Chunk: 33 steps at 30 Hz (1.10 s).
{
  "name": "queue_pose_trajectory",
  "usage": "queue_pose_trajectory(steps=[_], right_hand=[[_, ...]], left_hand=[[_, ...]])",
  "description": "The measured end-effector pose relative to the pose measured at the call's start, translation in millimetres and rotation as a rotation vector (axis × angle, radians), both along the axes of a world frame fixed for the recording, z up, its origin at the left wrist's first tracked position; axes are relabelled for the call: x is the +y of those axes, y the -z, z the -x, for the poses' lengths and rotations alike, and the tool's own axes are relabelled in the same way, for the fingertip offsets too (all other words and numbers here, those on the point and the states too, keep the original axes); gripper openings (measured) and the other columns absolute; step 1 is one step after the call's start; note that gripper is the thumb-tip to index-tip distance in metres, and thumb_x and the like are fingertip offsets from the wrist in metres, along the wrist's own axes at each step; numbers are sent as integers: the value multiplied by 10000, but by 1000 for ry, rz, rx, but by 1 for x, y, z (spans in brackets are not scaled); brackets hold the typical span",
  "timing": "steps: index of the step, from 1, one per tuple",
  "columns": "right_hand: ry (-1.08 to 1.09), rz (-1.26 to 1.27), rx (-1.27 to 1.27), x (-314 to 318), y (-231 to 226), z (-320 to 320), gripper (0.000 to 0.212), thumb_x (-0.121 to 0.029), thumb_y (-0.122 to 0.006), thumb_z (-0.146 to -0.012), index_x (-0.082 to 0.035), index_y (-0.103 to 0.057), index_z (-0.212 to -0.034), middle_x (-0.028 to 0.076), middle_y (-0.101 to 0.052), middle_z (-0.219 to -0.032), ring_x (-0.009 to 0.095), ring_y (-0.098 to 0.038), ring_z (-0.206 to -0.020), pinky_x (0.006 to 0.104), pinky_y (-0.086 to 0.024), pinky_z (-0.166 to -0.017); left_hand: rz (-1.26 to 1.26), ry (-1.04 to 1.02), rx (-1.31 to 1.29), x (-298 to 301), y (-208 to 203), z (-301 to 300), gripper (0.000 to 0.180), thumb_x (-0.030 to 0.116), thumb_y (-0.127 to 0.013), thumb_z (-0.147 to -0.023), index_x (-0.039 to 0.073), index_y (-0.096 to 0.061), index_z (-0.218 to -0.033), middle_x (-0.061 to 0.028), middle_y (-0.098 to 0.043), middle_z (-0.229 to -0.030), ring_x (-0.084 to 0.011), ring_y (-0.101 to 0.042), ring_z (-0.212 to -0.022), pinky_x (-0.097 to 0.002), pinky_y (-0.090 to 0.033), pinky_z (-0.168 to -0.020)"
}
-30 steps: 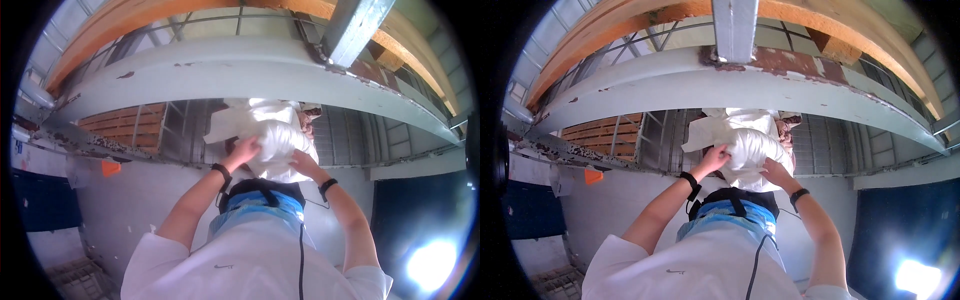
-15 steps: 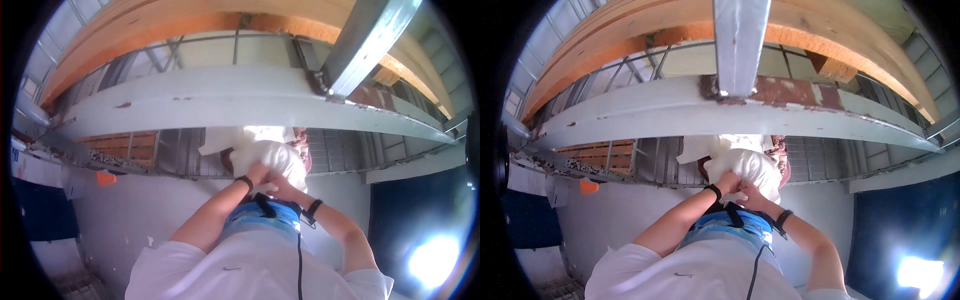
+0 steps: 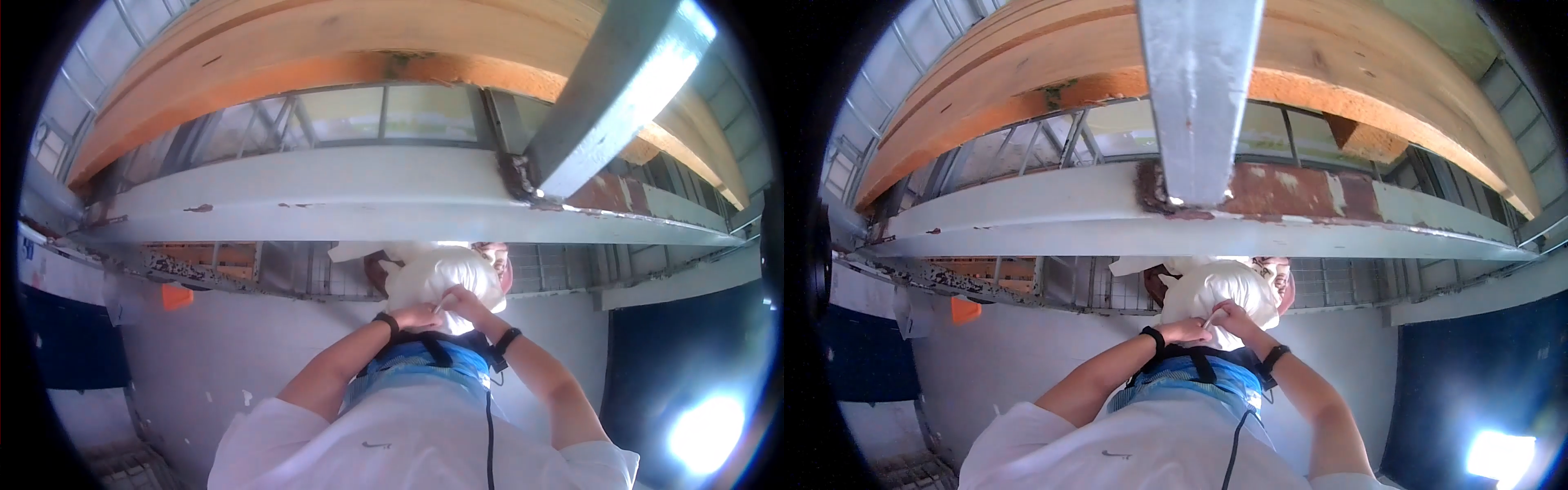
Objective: The person is putting a pillow into a pillowcase and arranging the bed linen.
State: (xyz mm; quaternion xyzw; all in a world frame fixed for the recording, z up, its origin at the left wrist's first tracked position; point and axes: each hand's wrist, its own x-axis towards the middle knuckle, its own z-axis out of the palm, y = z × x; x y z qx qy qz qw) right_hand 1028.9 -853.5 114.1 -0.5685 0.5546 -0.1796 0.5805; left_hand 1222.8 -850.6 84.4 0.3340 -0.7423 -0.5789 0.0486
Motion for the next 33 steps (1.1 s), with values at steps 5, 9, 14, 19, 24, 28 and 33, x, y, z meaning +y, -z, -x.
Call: queue_pose_trajectory(steps=[5, 9, 14, 19, 24, 28, 33], right_hand=[[-331, 252, 151, -16, 1, 5, 362, -204, -707, -741, -16, -611, -1034, 139, -512, -1085, 266, -515, -1028, 341, -427, -896], [-548, 783, 420, -14, -28, 2, 309, -199, -700, -731, -30, -617, -976, 132, -487, -1021, 300, -492, -1005, 389, -426, -873], [-501, 772, 647, -31, -5, 4, 276, -226, -638, -778, -30, -597, -968, 133, -589, -964, 305, -568, -932, 397, -486, -808], [-460, 420, 717, -42, -16, 3, 267, -268, -490, -901, -31, -612, -918, 179, -656, -839, 358, -637, -802, 441, -507, -725], [-405, 300, 525, -42, 8, 7, 342, -341, -518, -888, -23, -643, -893, 224, -645, -827, 404, -625, -802, 464, -492, -749], [-434, 104, 301, -45, 34, 16, 379, -361, -603, -817, -21, -675, -968, 192, -664, -876, 328, -632, -857, 394, -477, -798], [-514, -57, 291, -40, 34, -2, 446, -381, -683, -725, -17, -679, -983, 174, -670, -954, 293, -626, -887, 380, -476, -796]], left_hand=[[-290, -102, -207, -13, 13, -12, 496, 502, -548, -803, 16, -643, -813, -96, -618, -691, -226, -558, -637, -362, -429, -614], [82, -100, -227, -20, -14, -18, 552, 529, -485, -853, 18, -681, -923, -192, -669, -845, -356, -640, -796, -424, -481, -722], [483, -302, -204, -16, -22, -26, 443, 454, -576, -825, 23, -675, -803, -189, -626, -765, -370, -605, -733, -453, -460, -695], [954, -641, -3, -4, -38, -32, 279, 285, -694, -761, 63, -607, -906, -137, -591, -960, -323, -557, -910, -466, -418, -780], [779, -445, 36, -16, -12, -36, 275, 226, -675, -717, 78, -617, -942, -131, -585, -990, -313, -557, -962, -438, -435, -865], [512, -300, 120, -15, -5, -39, 287, 231, -638, -724, -1, -640, -894, -156, -623, -897, -342, -581, -853, -413, -471, -786], [68, -82, -166, -7, 14, -39, 416, 368, -587, -736, -28, -658, -841, -217, -650, -805, -360, -622, -752, -420, -481, -696]])
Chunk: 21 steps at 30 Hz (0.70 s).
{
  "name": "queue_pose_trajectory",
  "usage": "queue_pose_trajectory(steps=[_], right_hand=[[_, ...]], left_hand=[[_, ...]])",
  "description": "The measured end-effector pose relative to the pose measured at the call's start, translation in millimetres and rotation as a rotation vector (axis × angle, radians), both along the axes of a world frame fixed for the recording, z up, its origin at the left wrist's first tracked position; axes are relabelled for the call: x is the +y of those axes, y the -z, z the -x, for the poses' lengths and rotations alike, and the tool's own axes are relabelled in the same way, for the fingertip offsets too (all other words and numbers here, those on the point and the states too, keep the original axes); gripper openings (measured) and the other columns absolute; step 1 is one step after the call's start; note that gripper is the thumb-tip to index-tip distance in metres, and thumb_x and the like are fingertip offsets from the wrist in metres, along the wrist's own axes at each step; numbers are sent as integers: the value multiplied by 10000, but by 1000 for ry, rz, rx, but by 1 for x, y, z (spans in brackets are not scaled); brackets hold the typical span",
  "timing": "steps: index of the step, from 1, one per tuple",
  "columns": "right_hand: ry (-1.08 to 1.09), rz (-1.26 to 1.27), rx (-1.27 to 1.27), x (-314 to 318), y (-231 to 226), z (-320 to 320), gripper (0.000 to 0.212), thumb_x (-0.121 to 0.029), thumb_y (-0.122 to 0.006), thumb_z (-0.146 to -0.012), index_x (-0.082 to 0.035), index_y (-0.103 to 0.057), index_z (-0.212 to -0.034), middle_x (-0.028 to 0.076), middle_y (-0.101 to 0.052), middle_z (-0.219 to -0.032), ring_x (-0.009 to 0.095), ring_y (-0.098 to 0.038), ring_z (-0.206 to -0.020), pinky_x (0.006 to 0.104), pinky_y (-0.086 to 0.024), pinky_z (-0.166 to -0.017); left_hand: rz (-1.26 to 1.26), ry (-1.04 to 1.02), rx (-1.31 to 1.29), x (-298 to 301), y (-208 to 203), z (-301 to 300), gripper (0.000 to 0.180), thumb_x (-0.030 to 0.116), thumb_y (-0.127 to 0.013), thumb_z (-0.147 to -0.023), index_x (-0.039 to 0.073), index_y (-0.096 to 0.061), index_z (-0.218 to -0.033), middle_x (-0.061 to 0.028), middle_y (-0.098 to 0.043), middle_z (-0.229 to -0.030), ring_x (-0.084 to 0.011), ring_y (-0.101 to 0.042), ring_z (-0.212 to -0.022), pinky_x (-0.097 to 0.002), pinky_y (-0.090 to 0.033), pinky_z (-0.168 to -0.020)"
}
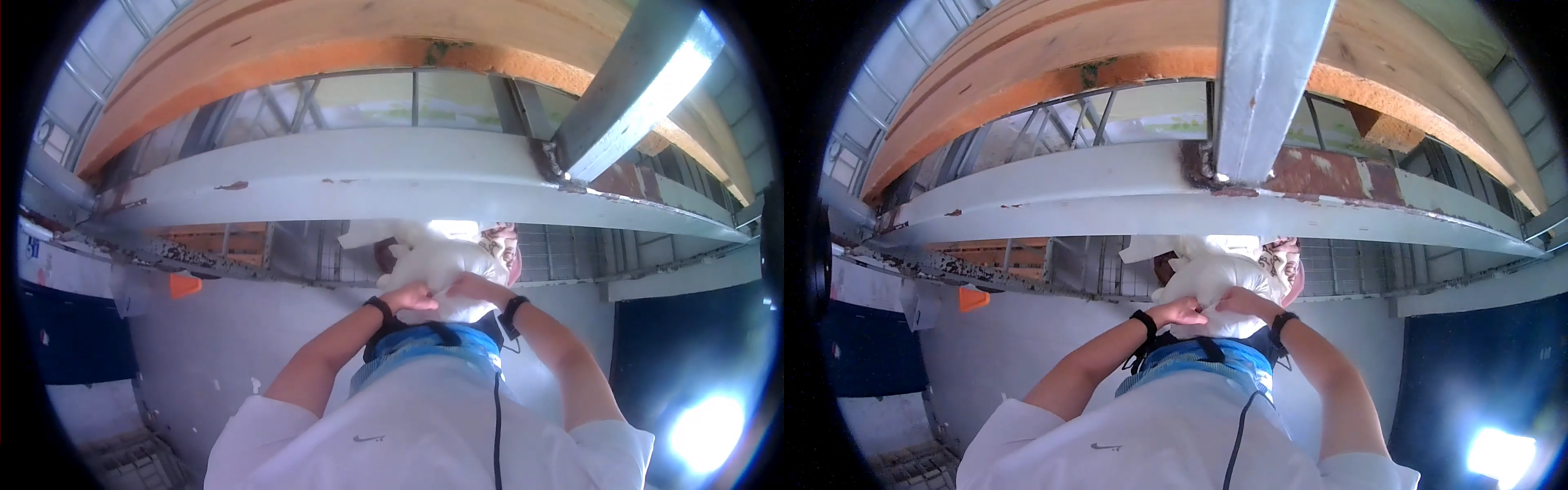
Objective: The person is putting a pillow into a pillowcase and arranging the bed linen.
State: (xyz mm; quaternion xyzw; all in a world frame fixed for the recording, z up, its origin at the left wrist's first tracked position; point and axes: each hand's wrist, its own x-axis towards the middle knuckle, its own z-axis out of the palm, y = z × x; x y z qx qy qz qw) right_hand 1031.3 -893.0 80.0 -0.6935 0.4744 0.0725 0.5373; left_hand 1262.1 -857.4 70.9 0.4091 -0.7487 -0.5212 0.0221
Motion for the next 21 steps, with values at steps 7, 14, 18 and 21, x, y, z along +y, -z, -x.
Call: queue_pose_trajectory(steps=[7, 14, 18, 21], right_hand=[[70, 14, -79, 10, -41, -6, 383, -362, -608, -783, -28, -684, -955, 171, -658, -964, 271, -613, -898, 358, -462, -810], [582, -552, -375, 22, -124, 10, 296, -230, -511, -920, -25, -615, -1107, 81, -631, -1056, 177, -572, -954, 337, -448, -859], [51, 229, -163, 47, -185, 8, 238, -265, -555, -833, -81, -650, -951, 111, -570, -908, 247, -548, -847, 332, -453, -783], [-43, 802, 24, 66, -211, 0, 273, -263, -642, -715, -71, -655, -907, 104, -425, -1152, 343, -428, -1095, 438, -440, -849]], left_hand=[[-301, -58, 205, 2, -38, -6, 294, 316, -543, -780, 60, -628, -665, 1, -486, -563, -109, -441, -558, -290, -343, -528], [-617, -177, 313, -14, -66, -20, 259, 264, -520, -857, 65, -648, -750, 58, -477, -620, -74, -409, -587, -229, -322, -572], [-275, 100, 200, -18, -146, -25, 305, 331, -580, -893, 40, -647, -829, -2, -556, -727, -69, -477, -697, -231, -363, -606], [-223, 90, 136, -6, -165, -25, 266, 324, -618, -871, 64, -646, -821, -40, -580, -838, -113, -520, -807, -291, -390, -685]])
